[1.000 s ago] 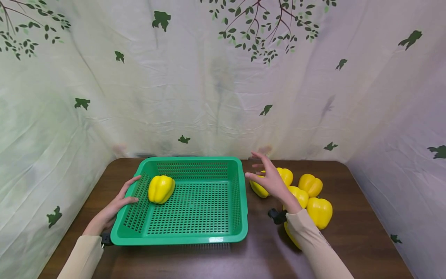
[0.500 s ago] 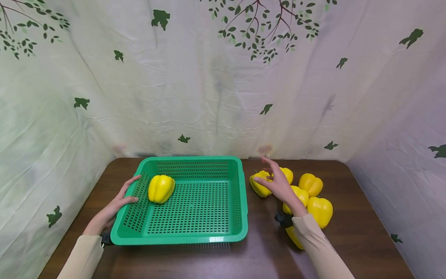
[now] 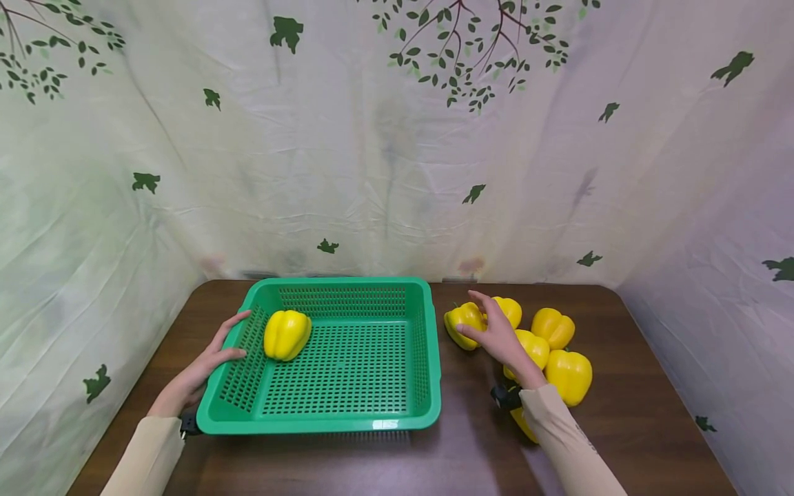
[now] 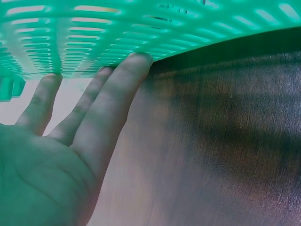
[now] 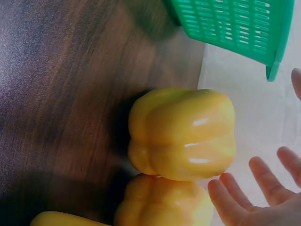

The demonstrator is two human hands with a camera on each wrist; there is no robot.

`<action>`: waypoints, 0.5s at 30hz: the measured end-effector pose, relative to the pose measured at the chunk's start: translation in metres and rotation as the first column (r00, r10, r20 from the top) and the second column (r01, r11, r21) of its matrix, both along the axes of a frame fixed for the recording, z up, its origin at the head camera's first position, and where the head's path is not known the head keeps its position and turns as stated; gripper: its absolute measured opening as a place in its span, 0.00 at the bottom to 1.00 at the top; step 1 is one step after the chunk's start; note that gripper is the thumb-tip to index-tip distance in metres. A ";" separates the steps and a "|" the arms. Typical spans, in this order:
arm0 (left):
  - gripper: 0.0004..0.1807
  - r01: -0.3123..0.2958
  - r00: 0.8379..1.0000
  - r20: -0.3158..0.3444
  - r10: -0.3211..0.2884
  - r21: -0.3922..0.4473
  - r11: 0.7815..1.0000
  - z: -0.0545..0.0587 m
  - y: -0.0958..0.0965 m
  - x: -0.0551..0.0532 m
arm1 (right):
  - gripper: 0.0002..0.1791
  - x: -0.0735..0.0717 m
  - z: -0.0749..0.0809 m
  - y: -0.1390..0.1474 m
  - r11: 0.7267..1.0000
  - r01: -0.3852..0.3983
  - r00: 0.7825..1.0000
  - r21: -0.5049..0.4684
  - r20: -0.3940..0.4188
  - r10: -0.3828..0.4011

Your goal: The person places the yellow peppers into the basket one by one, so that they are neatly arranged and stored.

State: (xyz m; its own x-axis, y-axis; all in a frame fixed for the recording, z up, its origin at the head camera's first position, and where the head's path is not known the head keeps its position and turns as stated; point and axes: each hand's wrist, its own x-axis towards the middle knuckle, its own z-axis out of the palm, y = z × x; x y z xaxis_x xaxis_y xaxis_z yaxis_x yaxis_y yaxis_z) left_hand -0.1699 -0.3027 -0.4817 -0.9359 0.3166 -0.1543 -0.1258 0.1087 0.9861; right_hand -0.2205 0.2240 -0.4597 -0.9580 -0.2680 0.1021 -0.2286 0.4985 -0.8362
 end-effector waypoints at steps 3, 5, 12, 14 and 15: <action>0.38 0.002 1.000 0.003 -0.002 -0.001 1.000 0.000 0.000 -0.001 | 0.40 0.001 -0.001 0.000 1.000 0.004 1.000 0.012 0.014 -0.004; 0.38 0.002 1.000 0.009 -0.002 -0.001 1.000 0.000 0.000 -0.001 | 0.40 0.001 -0.002 0.000 1.000 0.009 1.000 0.023 0.028 -0.009; 0.38 0.006 1.000 0.009 -0.006 0.000 1.000 0.000 0.000 -0.001 | 0.41 0.005 -0.004 0.000 0.999 0.010 0.998 0.034 0.063 -0.012; 0.38 0.000 1.000 0.014 0.000 0.003 1.000 0.000 0.000 -0.001 | 0.40 0.006 -0.004 0.000 0.999 0.009 0.998 0.035 0.060 -0.011; 0.38 -0.001 1.000 0.015 0.001 0.004 1.000 0.000 0.000 0.000 | 0.40 0.007 -0.005 0.000 0.999 0.010 0.998 0.037 0.056 -0.012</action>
State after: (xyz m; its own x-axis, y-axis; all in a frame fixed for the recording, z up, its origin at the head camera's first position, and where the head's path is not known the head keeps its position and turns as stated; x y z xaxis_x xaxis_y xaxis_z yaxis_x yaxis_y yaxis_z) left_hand -0.1702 -0.3026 -0.4812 -0.9337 0.3168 -0.1668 -0.1404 0.1046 0.9845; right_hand -0.2139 0.2238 -0.4643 -0.9648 -0.2603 0.0381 -0.1761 0.5311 -0.8288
